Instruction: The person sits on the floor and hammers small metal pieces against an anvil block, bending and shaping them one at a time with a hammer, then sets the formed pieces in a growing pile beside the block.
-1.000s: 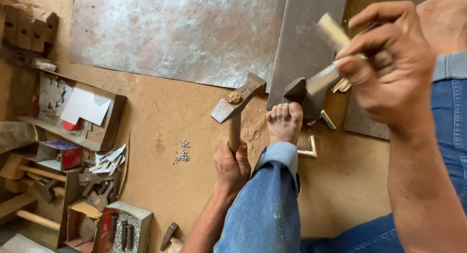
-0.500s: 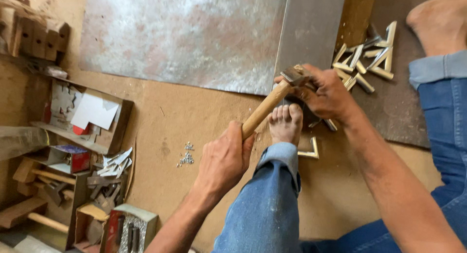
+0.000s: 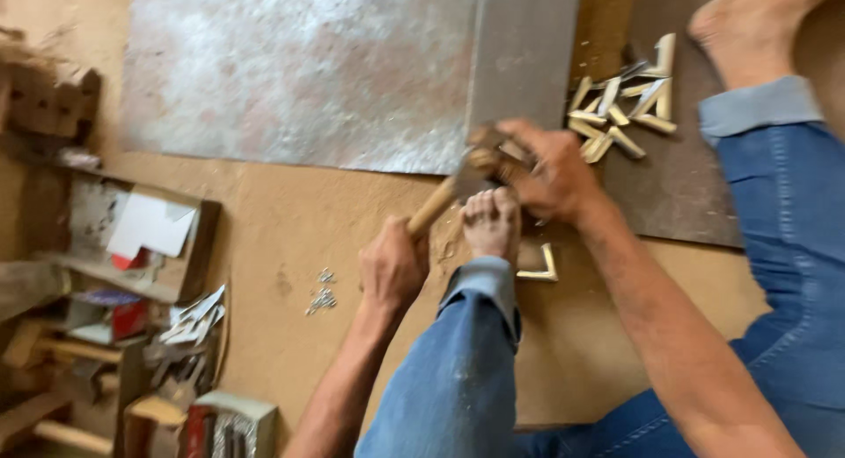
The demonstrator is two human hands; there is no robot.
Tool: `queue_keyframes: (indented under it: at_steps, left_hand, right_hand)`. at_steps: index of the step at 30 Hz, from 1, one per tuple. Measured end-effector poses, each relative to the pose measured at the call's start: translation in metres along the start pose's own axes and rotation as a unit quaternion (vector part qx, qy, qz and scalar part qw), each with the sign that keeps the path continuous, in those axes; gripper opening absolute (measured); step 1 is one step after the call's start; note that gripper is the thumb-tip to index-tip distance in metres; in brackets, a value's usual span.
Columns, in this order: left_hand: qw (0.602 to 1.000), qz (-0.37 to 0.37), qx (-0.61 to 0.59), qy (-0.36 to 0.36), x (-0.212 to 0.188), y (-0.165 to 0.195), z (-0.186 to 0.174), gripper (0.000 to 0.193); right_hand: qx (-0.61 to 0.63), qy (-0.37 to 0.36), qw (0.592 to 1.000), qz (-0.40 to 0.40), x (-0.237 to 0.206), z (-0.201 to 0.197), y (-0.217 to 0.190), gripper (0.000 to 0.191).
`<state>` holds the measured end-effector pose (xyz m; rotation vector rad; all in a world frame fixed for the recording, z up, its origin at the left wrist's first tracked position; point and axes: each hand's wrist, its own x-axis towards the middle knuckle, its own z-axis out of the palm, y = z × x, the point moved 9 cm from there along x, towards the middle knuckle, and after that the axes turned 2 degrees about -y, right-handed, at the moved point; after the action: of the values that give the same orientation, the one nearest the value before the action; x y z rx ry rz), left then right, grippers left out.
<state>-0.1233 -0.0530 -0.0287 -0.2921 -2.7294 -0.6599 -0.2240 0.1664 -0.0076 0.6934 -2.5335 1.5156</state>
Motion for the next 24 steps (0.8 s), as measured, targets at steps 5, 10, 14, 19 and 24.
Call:
queue_keyframes:
  at_steps: [5, 10, 14, 19, 24]
  left_hand:
    - [0.988, -0.129, -0.082, 0.030, -0.059, -0.020, 0.025, 0.019]
    - [0.976, -0.192, -0.095, 0.041, -0.087, -0.031, 0.041, 0.021]
    - [0.960, -0.242, -0.139, 0.018, -0.084, -0.037, 0.049, 0.024]
    - [0.953, -0.261, -0.152, 0.013, -0.078, -0.037, 0.048, 0.025]
    - [0.952, -0.258, -0.163, 0.015, -0.078, -0.033, 0.051, 0.026]
  right_hand:
    - [0.233, 0.224, 0.928, 0.184, -0.073, -0.048, 0.078, 0.031]
    - [0.135, 0.036, 0.962, 0.234, -0.104, -0.017, 0.135, 0.037]
    - [-0.010, -0.093, 0.945, 0.315, -0.117, -0.023, 0.170, 0.035]
    - [-0.293, -0.040, 0.927, 0.232, -0.084, -0.051, 0.180, 0.028]
    - [-0.396, -0.159, 0.862, 0.272, -0.086, -0.030, 0.204, 0.040]
